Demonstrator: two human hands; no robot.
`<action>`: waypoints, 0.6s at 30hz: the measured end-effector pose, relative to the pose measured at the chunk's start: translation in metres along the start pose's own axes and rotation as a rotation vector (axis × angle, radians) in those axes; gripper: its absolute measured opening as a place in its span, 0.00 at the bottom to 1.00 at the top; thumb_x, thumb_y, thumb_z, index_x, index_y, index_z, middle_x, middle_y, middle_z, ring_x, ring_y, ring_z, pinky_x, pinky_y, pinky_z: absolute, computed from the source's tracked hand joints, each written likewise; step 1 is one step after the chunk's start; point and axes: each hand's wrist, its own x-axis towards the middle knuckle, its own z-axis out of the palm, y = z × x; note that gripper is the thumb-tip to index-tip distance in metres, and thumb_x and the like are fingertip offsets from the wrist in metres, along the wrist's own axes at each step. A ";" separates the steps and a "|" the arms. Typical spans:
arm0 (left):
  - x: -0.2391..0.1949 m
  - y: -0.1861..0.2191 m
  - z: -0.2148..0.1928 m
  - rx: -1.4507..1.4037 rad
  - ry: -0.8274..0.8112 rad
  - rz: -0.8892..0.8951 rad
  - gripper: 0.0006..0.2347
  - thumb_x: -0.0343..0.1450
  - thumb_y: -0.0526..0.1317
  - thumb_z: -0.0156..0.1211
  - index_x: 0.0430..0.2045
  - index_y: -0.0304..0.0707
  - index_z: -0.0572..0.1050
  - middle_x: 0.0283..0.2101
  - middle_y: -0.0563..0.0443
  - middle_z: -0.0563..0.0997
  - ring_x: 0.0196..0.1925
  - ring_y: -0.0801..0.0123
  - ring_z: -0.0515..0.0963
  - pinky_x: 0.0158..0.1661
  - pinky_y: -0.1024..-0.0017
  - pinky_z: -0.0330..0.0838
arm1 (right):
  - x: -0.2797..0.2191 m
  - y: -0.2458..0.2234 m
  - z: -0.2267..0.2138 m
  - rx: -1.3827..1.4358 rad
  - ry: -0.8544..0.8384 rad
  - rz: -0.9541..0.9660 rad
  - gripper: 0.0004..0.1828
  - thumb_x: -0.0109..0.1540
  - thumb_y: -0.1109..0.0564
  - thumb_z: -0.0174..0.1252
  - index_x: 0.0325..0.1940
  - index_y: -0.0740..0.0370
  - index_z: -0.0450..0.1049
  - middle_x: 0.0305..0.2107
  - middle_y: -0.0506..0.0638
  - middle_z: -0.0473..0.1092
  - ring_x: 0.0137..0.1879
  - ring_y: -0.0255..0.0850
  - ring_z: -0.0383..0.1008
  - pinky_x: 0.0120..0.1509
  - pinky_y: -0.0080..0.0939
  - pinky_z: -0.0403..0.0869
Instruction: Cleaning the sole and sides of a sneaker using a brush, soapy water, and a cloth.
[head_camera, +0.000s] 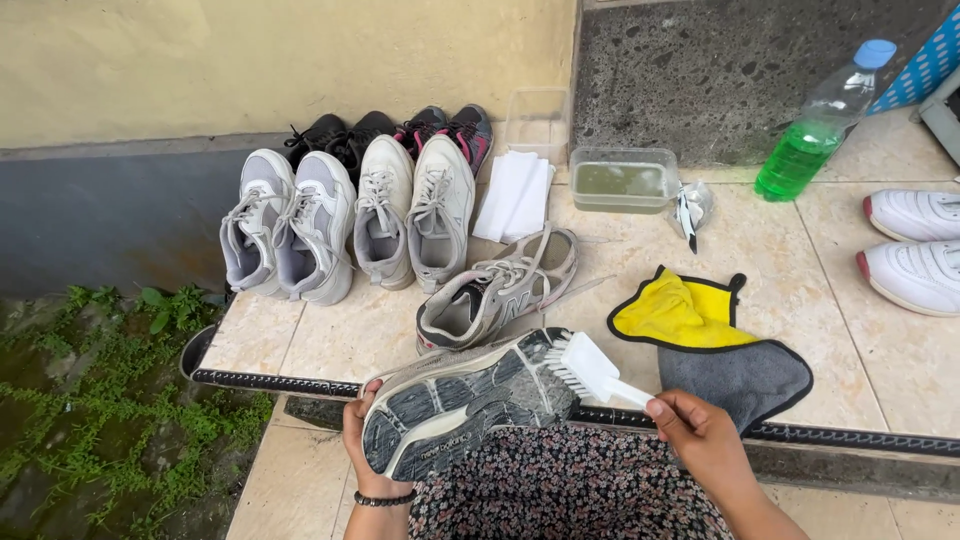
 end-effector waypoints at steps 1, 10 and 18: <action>-0.002 0.001 -0.002 0.006 0.003 -0.006 0.12 0.71 0.38 0.53 0.14 0.53 0.65 0.42 0.63 0.77 0.42 0.74 0.75 0.50 0.66 0.66 | -0.012 -0.004 0.005 0.002 0.002 0.008 0.14 0.65 0.50 0.62 0.33 0.62 0.83 0.19 0.52 0.72 0.22 0.37 0.59 0.31 0.37 0.56; 0.022 -0.002 -0.015 0.060 -0.059 0.067 0.08 0.68 0.35 0.54 0.17 0.48 0.70 0.42 0.59 0.74 0.42 0.76 0.72 0.47 0.71 0.65 | -0.007 -0.052 0.033 -0.025 -0.125 -0.207 0.15 0.59 0.45 0.67 0.30 0.57 0.89 0.11 0.42 0.64 0.20 0.32 0.56 0.27 0.36 0.53; 0.014 -0.004 -0.008 0.025 -0.040 0.017 0.12 0.71 0.39 0.53 0.14 0.53 0.65 0.42 0.62 0.74 0.42 0.77 0.73 0.49 0.70 0.64 | 0.004 -0.023 0.006 0.001 -0.013 -0.121 0.13 0.61 0.48 0.66 0.30 0.58 0.87 0.14 0.44 0.64 0.21 0.34 0.55 0.28 0.35 0.53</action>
